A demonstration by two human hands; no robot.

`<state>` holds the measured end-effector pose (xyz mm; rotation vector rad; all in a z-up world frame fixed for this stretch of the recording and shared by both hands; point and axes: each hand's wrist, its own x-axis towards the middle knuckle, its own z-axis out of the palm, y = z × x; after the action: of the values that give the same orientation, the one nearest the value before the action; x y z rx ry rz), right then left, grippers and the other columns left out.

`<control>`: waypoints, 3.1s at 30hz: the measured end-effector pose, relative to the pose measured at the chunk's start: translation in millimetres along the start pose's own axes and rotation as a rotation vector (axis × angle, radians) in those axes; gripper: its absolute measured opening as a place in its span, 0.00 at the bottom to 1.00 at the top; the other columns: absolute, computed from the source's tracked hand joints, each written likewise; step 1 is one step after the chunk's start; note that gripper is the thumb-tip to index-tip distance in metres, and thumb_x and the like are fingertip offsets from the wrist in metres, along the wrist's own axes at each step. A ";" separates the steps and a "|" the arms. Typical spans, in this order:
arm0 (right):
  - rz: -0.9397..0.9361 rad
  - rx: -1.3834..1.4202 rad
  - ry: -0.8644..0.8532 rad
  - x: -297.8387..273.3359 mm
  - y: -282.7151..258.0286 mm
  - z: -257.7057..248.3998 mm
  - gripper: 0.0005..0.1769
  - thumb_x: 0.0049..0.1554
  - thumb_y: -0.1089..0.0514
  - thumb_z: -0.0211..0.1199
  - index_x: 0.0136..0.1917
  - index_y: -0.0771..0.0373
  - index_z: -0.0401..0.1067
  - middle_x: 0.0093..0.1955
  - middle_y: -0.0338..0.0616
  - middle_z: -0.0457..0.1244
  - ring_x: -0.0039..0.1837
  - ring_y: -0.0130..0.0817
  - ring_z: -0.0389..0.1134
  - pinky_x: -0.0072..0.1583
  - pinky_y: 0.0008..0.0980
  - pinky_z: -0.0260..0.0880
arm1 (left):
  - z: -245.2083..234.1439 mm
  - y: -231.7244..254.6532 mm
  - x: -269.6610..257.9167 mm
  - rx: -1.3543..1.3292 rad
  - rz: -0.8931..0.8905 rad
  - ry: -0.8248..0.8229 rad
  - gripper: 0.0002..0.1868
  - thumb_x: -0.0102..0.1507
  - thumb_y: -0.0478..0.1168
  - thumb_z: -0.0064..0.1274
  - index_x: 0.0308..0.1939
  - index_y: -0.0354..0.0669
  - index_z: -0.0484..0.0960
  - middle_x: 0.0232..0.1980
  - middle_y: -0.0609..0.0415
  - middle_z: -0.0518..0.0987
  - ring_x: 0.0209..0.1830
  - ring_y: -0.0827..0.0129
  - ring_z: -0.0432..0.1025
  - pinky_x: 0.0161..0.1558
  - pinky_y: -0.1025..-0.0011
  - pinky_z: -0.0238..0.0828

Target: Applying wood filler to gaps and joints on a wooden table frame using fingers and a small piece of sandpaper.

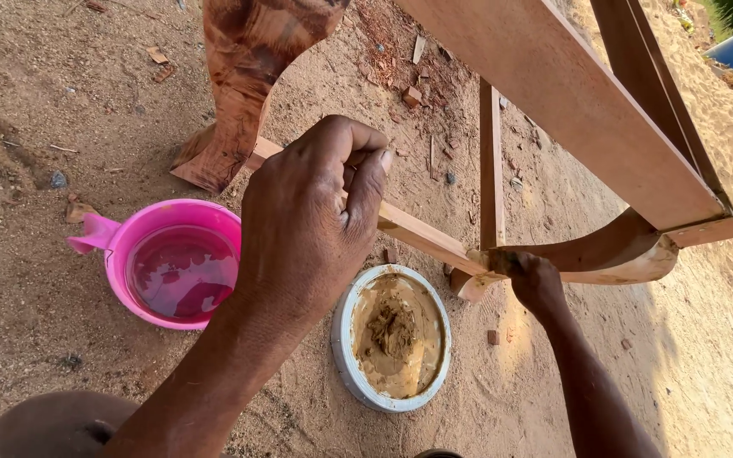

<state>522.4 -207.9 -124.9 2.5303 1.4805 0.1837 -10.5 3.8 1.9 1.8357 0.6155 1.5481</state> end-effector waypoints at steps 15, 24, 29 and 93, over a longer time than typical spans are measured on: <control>0.644 0.369 -0.276 53.1 -30.0 3.9 0.12 0.56 0.60 0.70 0.52 0.68 0.76 0.38 0.45 0.68 0.32 0.23 0.60 0.33 0.28 0.68 | 4.3 2.9 1.9 -0.026 0.004 0.062 0.04 0.73 0.35 0.53 0.48 0.37 0.78 0.41 0.50 0.84 0.38 0.68 0.82 0.37 0.69 0.81; 0.443 0.299 -0.315 58.2 -59.6 -1.2 0.12 0.61 0.60 0.64 0.55 0.69 0.76 0.40 0.50 0.69 0.31 0.27 0.63 0.31 0.28 0.68 | 7.8 8.9 1.1 -0.025 0.000 0.028 0.05 0.72 0.36 0.53 0.48 0.36 0.79 0.42 0.48 0.85 0.37 0.68 0.82 0.37 0.69 0.81; 0.408 0.407 -0.280 44.7 -93.8 -29.9 0.10 0.60 0.59 0.63 0.54 0.66 0.75 0.40 0.49 0.68 0.31 0.28 0.61 0.32 0.30 0.69 | 5.2 5.7 1.5 -0.010 -0.030 -0.016 0.05 0.71 0.35 0.54 0.47 0.35 0.79 0.40 0.47 0.85 0.36 0.68 0.82 0.35 0.70 0.81; 0.033 0.033 -0.910 194.9 -81.6 -52.3 0.15 0.54 0.61 0.72 0.55 0.60 0.78 0.46 0.46 0.75 0.44 0.30 0.78 0.49 0.30 0.84 | -34.4 -10.5 30.1 0.030 0.017 0.147 0.04 0.74 0.34 0.55 0.50 0.36 0.78 0.41 0.52 0.85 0.39 0.75 0.82 0.36 0.77 0.80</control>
<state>537.8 6.8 -92.6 2.1436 1.0433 -0.8694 -37.8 38.6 17.6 1.7643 0.6952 1.7050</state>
